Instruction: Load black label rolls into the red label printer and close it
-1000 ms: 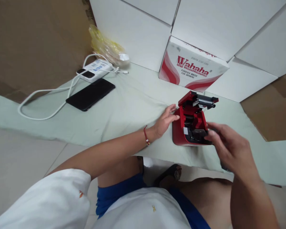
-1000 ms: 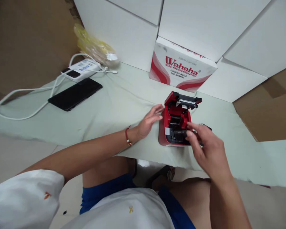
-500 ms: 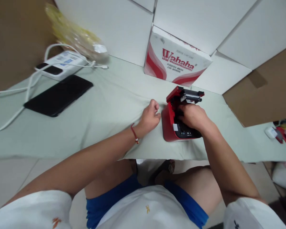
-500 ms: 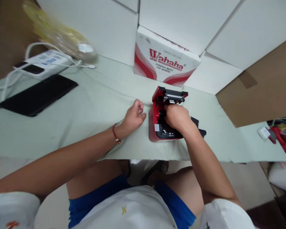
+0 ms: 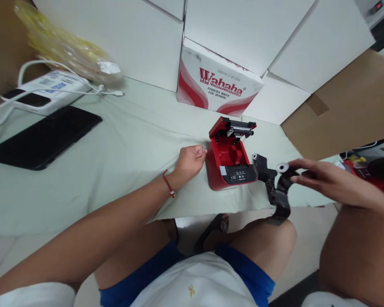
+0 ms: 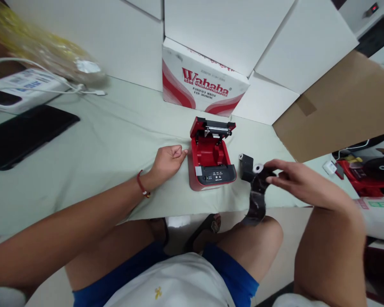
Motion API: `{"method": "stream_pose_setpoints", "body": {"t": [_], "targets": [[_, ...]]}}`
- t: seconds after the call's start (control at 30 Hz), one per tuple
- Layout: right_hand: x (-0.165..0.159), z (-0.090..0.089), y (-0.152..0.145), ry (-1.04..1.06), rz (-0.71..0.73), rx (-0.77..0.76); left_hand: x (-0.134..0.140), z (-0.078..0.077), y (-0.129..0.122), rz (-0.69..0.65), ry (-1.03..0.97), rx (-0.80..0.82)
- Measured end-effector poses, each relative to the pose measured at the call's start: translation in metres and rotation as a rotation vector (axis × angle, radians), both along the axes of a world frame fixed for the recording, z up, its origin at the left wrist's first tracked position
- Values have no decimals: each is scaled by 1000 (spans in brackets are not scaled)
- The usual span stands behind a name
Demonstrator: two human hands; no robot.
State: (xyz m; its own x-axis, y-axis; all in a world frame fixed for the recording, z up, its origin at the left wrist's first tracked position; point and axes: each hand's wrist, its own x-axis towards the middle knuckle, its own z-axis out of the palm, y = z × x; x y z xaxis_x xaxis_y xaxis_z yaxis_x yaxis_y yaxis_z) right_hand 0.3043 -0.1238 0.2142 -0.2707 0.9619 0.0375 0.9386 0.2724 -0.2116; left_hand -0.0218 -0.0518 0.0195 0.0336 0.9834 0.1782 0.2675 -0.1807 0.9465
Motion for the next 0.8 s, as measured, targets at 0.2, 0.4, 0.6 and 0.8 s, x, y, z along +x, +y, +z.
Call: {"method": "stream_pose_setpoints", "body": {"t": [0.2, 0.4, 0.6, 0.8], "targets": [[-32, -91, 34, -39, -79, -222, 0, -7, 4, 41, -40, 3], [6, -88, 38, -46, -361, 21, -1, -9, 6, 50, -47, 38], [63, -96, 35, -182, -383, -97, -3, -5, 4, 81, -22, 23], [70, -122, 43, -220, -277, -165, -4, -12, 10, 173, -61, 84]]}}
